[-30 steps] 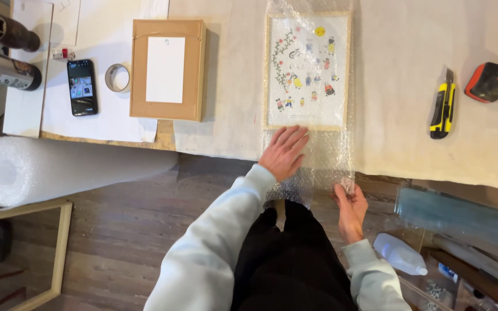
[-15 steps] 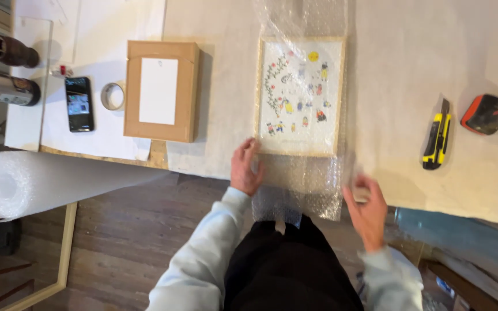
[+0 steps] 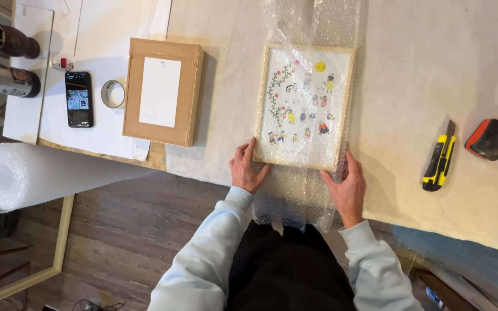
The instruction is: The person wraps a framed artwork in bubble wrap and places it inside a cardboard box.
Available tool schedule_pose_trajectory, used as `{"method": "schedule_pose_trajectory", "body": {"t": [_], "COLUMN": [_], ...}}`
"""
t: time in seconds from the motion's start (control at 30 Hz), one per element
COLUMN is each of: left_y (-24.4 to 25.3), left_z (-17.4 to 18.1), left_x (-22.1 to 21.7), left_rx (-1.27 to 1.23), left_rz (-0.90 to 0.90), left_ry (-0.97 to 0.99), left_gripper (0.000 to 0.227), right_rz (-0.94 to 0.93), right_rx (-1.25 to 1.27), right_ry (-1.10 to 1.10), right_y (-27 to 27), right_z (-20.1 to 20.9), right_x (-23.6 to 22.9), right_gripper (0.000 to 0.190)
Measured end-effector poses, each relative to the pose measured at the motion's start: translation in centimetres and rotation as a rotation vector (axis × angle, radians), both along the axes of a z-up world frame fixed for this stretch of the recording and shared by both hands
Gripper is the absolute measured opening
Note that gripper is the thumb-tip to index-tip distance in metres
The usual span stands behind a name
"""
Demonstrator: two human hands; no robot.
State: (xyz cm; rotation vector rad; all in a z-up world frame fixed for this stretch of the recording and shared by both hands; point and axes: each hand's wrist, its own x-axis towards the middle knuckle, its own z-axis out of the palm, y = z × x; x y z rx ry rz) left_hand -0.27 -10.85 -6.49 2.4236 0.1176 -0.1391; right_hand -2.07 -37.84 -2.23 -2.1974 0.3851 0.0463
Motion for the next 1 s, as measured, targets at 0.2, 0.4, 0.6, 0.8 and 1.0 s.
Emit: {"method": "schedule_pose_trajectory", "body": {"t": [0.2,0.4,0.6,0.8,1.0], "left_y": [-0.7,-0.2,0.3,-0.9,-0.8], "left_z": [-0.9,2.5,2.9,-1.8,-2.0], "left_x": [-0.4,0.1,0.7,0.1,0.1], "left_rx": [0.014,0.027,-0.001,0.168,0.098], "left_rz": [0.078,0.030,-0.137,-0.415,-0.429], "left_ry": [0.007,0.045,-0.091,-0.148,-0.074], "left_gripper": [0.093,0.094,0.088,0.086,0.085], "right_rz": [-0.019,0.084,0.122,0.192,0.220], "right_rx": [-0.054,0.003,0.134,-0.001,0.652], "right_ry": [0.010,-0.050,-0.151,0.204,-0.062], "right_y": [-0.3,-0.7,1.7,5.8,5.5], "right_z": [-0.8,1.0,2.1,-0.7,-1.9], "right_x": [-0.4,2.8,19.2,34.1,37.4], "right_gripper": [0.068,0.078,0.053,0.068,0.060]}}
